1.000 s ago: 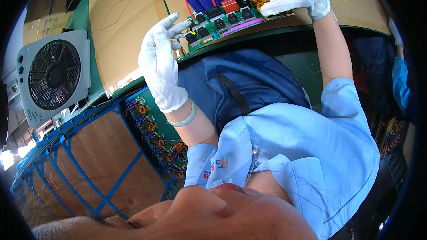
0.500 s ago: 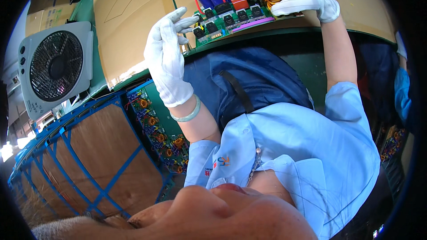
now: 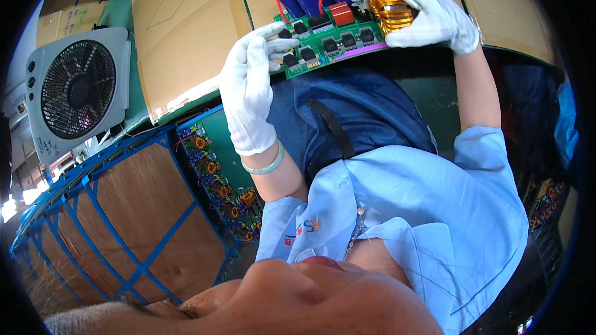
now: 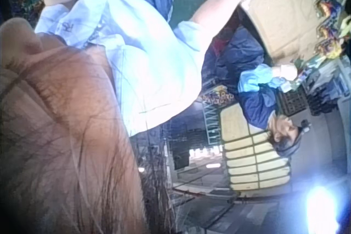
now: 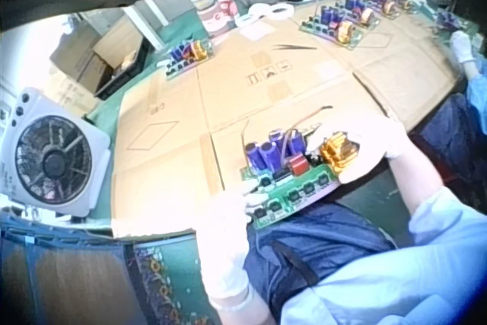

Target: The person assembles electronic circuit boards by applying white adhesive to specific points on the green PCBs and placing them into a blue storage rack. They also handle fully populated boards with large copper coils and capacitors, using a small tool to adjust components before placing them into the rack.

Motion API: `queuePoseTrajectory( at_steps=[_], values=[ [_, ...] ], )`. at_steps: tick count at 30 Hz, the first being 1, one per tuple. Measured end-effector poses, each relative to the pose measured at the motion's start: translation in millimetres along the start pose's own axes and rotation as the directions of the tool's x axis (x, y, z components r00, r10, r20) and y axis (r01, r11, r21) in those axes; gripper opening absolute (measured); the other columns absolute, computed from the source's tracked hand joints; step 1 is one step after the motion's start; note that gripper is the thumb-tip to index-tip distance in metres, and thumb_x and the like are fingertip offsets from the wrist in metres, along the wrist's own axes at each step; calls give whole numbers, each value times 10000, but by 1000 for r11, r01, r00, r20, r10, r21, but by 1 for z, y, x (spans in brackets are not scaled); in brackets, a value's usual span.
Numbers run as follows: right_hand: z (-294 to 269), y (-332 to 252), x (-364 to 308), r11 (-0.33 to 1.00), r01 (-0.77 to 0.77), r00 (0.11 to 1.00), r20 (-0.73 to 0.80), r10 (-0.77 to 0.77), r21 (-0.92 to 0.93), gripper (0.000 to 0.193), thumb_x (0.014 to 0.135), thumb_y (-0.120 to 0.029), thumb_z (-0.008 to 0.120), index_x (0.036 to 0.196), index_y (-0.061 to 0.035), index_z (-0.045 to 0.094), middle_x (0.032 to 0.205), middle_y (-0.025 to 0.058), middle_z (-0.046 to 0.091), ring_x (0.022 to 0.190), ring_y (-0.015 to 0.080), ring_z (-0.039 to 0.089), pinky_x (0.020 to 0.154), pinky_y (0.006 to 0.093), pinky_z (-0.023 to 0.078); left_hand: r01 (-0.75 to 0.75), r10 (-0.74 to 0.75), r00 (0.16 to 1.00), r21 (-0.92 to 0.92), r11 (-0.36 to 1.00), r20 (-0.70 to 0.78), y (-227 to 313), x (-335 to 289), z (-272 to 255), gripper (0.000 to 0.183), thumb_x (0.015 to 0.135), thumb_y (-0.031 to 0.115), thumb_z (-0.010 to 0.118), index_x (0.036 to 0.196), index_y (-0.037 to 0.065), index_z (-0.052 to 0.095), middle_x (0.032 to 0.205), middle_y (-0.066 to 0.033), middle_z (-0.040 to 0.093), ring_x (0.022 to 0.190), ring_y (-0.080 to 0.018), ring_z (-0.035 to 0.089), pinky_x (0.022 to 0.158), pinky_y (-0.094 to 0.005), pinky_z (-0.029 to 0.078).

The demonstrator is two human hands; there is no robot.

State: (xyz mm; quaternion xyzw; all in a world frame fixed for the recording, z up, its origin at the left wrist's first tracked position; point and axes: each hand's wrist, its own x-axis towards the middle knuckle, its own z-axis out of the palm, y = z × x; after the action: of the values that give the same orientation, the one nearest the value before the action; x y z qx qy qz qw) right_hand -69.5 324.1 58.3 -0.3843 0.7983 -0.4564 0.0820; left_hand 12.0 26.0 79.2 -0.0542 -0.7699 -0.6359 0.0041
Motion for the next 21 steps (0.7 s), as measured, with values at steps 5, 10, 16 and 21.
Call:
queuePoseTrajectory(
  at_steps=[5, 10, 16, 21],
  values=[
    [14, 4, -11, 990, 125, 992, 22, -124, -71, 602, 670, -222, 794, 1181, 3, 568, 1159, 165, 640, 1055, 299, 643, 962, 375, 482, 60, -61, 997, 11, 998, 46, -11, -6, 1, 332, 1034, 204, 405, 1156, -35, 600, 966, -126, 714, 824, -105, 617, 732, -212, 449],
    [16, 7, -16, 988, 135, 991, 23, -134, -78, 611, 669, -218, 793, 1192, -2, 560, 1162, 160, 646, 1055, 309, 648, 953, 380, 491, 45, -48, 998, 59, 997, 47, -12, -7, 4, 328, 1034, 193, 402, 1151, -37, 605, 957, -124, 714, 797, -94, 607, 706, -210, 459],
    [17, 8, -17, 979, 159, 987, 30, -156, -127, 608, 674, -205, 793, 1196, -2, 556, 1169, 164, 640, 1063, 320, 645, 953, 382, 491, 34, -35, 999, 43, 998, 28, -16, -9, 6, 313, 1036, 171, 408, 1146, -39, 613, 955, -122, 714, 799, -91, 607, 701, -208, 457],
    [24, 11, -21, 971, 191, 981, 15, -191, -144, 614, 658, -183, 802, 1193, -4, 560, 1166, 162, 639, 1052, 321, 647, 942, 375, 498, 32, -34, 998, 60, 998, 44, -20, -12, 5, 313, 1036, 168, 411, 1154, -40, 613, 952, -114, 712, 798, -87, 603, 685, -206, 448]
  ],
)
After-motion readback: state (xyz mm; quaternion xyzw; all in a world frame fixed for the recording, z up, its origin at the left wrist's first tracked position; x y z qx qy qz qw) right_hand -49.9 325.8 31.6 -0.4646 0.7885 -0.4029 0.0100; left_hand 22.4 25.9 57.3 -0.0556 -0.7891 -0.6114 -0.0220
